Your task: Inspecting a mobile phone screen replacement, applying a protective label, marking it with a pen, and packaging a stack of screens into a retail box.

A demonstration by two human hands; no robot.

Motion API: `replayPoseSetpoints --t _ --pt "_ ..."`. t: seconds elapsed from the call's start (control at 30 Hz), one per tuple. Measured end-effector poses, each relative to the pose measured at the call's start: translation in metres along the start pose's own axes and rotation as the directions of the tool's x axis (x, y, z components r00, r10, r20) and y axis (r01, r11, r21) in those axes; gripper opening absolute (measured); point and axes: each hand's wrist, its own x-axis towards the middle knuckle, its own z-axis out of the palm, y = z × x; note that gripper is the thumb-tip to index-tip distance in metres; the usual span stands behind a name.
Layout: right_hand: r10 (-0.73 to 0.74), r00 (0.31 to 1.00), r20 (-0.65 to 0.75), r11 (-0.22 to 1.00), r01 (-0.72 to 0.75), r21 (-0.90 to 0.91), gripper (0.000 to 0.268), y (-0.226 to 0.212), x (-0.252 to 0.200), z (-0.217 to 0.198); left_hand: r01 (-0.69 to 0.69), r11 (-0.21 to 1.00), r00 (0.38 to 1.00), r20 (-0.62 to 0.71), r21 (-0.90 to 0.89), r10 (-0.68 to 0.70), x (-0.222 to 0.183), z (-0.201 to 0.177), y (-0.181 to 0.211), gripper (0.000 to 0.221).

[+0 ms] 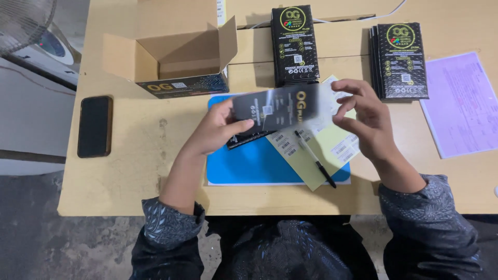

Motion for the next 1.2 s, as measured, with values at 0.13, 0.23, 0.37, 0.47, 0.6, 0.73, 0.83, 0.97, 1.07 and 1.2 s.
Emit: replayPoseSetpoints --t 0.13,0.23,0.37,0.47,0.6,0.73,0.83,0.97,1.07,1.2 --pt "0.100 0.991 -0.084 0.982 -0.085 0.171 0.007 0.016 0.000 -0.008 0.118 0.993 0.989 0.093 -0.016 -0.116 0.000 0.023 0.020 0.046" --pt "0.240 0.961 -0.140 0.919 -0.179 0.352 0.012 0.017 0.005 -0.009 0.373 0.919 0.912 0.131 0.126 -0.388 0.003 0.022 0.017 0.039" --pt "0.426 0.902 -0.063 0.803 -0.345 0.487 0.013 0.017 0.008 -0.010 0.355 0.914 0.934 0.120 -0.197 -0.337 0.003 0.016 0.002 0.039" --pt "0.467 0.884 -0.012 0.758 -0.393 0.520 0.011 0.015 0.006 -0.012 0.296 0.896 0.955 0.117 -0.331 -0.272 0.005 0.012 -0.007 0.031" --pt "0.458 0.889 -0.019 0.784 -0.394 0.480 0.014 0.013 0.005 -0.012 0.239 0.847 0.971 0.094 -0.476 -0.221 0.007 0.009 -0.014 0.032" --pt "0.380 0.924 0.030 0.777 -0.337 0.532 0.014 0.012 0.000 -0.011 0.243 0.867 0.967 0.044 -0.436 -0.249 0.008 0.006 -0.014 0.033" --pt "0.271 0.960 0.068 0.773 -0.259 0.580 0.012 0.014 -0.003 -0.009 0.253 0.901 0.936 -0.147 -0.352 -0.320 0.010 0.004 -0.013 0.033" --pt "0.196 0.974 0.115 0.816 -0.227 0.532 0.013 0.009 -0.005 -0.004 0.265 0.882 0.924 -0.157 -0.389 -0.347 0.011 0.003 -0.006 0.025" --pt "0.161 0.982 0.093 0.839 -0.186 0.512 0.008 0.025 -0.007 -0.002 0.210 0.912 0.936 -0.197 -0.353 -0.291 0.011 0.009 0.004 0.024" --pt "0.125 0.989 0.083 0.861 -0.149 0.486 0.007 0.032 -0.009 0.001 0.143 0.949 0.953 -0.219 -0.281 -0.209 0.010 0.010 0.002 0.027"
